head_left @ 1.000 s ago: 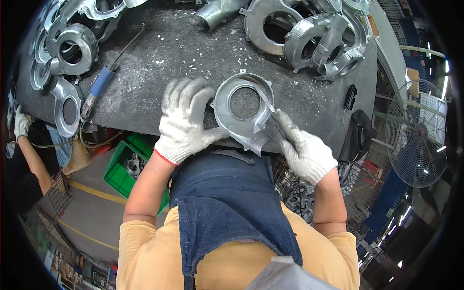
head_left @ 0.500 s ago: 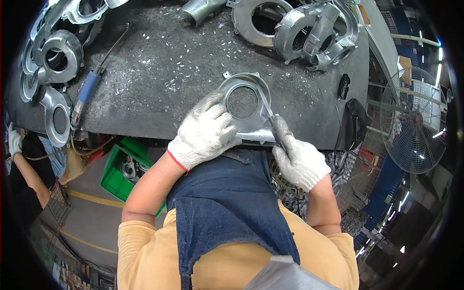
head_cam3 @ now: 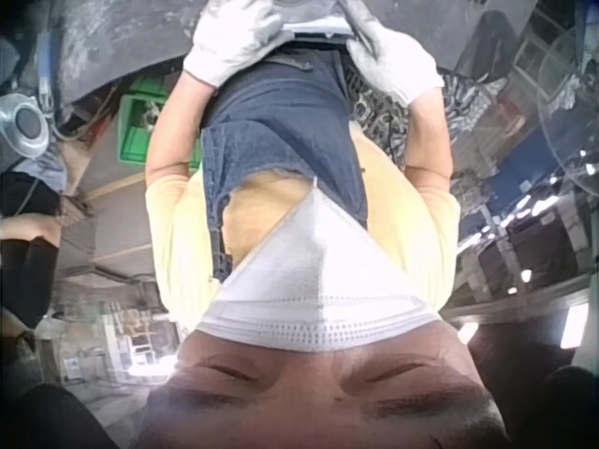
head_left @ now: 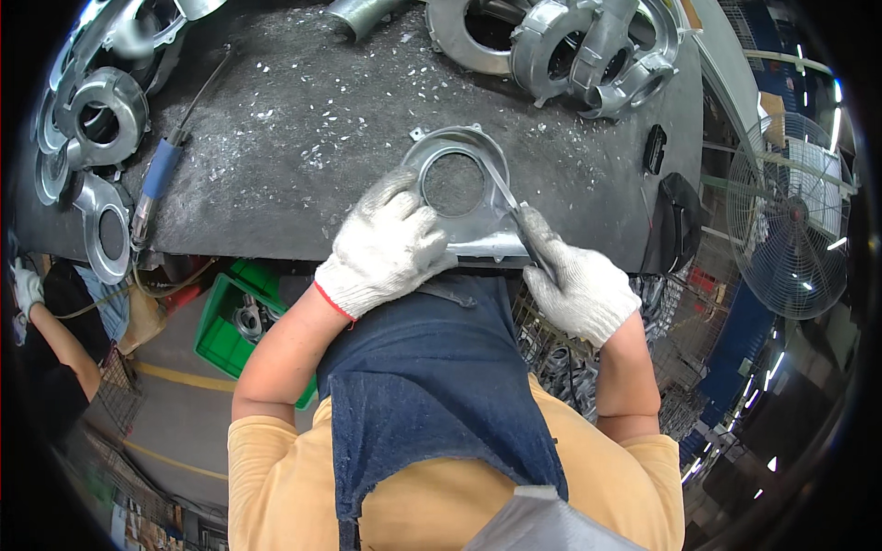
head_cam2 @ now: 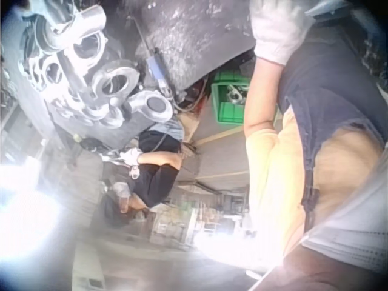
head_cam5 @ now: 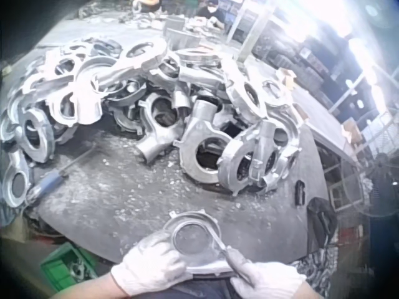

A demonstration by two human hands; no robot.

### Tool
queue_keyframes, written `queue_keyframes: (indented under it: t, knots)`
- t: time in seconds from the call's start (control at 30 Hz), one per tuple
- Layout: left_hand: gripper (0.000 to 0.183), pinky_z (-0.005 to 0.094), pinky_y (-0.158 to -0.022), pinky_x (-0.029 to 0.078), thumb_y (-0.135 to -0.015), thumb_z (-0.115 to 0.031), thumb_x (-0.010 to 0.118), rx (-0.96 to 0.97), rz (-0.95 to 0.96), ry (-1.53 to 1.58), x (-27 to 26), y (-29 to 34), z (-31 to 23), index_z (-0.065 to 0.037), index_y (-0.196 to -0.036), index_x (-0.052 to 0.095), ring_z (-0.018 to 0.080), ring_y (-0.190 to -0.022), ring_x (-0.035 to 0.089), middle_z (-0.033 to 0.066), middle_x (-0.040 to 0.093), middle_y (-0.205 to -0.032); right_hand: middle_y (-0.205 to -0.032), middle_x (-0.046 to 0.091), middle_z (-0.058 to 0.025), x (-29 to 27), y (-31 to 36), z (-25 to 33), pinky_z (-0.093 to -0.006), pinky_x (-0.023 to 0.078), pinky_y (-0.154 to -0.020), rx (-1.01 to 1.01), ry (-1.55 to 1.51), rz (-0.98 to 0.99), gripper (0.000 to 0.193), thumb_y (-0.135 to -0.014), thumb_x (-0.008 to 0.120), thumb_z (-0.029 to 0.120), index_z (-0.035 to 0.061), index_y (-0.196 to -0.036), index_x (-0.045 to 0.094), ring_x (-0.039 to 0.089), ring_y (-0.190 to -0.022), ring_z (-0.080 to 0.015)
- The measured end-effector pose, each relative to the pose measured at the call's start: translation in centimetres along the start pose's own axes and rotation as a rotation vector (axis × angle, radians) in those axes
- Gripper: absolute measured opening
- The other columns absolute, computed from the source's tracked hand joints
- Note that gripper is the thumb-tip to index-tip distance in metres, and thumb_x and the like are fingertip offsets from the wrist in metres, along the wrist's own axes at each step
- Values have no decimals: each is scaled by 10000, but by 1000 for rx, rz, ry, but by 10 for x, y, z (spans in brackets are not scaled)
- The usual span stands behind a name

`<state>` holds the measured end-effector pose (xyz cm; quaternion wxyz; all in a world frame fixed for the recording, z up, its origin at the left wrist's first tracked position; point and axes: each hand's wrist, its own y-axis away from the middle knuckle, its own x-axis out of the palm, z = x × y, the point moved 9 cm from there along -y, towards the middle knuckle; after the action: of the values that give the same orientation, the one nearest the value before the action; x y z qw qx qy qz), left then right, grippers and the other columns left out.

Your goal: The person deburrs metal parts using a handheld pneumatic tool and places them onto a pile on the workbench.

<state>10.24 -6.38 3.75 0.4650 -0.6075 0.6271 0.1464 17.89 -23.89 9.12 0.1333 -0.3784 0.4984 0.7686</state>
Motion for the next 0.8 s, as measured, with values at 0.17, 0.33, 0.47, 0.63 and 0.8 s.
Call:
queue_keyframes:
  t: [0.17,0.33,0.47,0.63,0.8]
  knots:
    - [330,541,-1181,518,-727,-417,909,6,18,1,4,-2,0,-132,-785,753,286,-967,698,58,664,-858,-1086,776,-275,2,2,-5,-572,602,-893,16,-35,-41,702,-1034,652,287,218,-1695,426,747,-999,-504]
    - [334,544,-1195,508,-718,-421,903,-36,50,-17,6,-4,0,-135,-796,750,284,-968,697,53,663,-867,-1122,770,-297,5,-5,-6,-577,602,-911,74,-64,23,721,-1032,648,289,226,-1707,403,744,-1021,-518]
    - [332,476,-1030,560,-710,-429,902,5,55,-88,14,-4,-8,-163,-797,726,258,-930,675,30,650,-879,-1220,756,-308,9,-5,-15,-554,601,-963,45,-114,1,766,-1021,682,289,225,-1723,384,731,-1118,-522]
    - [319,414,-814,539,-739,-425,910,18,5,-144,6,-5,-22,-202,-746,683,228,-829,645,-1,616,-814,-1186,769,-302,28,16,-52,-512,619,-955,-101,-393,-424,846,-951,791,183,73,-1691,395,765,-1064,-510]
    - [303,412,-668,499,-746,-351,930,-115,-46,-150,-41,-12,-23,-204,-670,677,243,-642,611,0,570,-659,-1224,781,-202,67,21,-79,-393,627,-968,-153,-718,-622,622,-895,786,19,-23,-1475,567,804,-1094,-314]
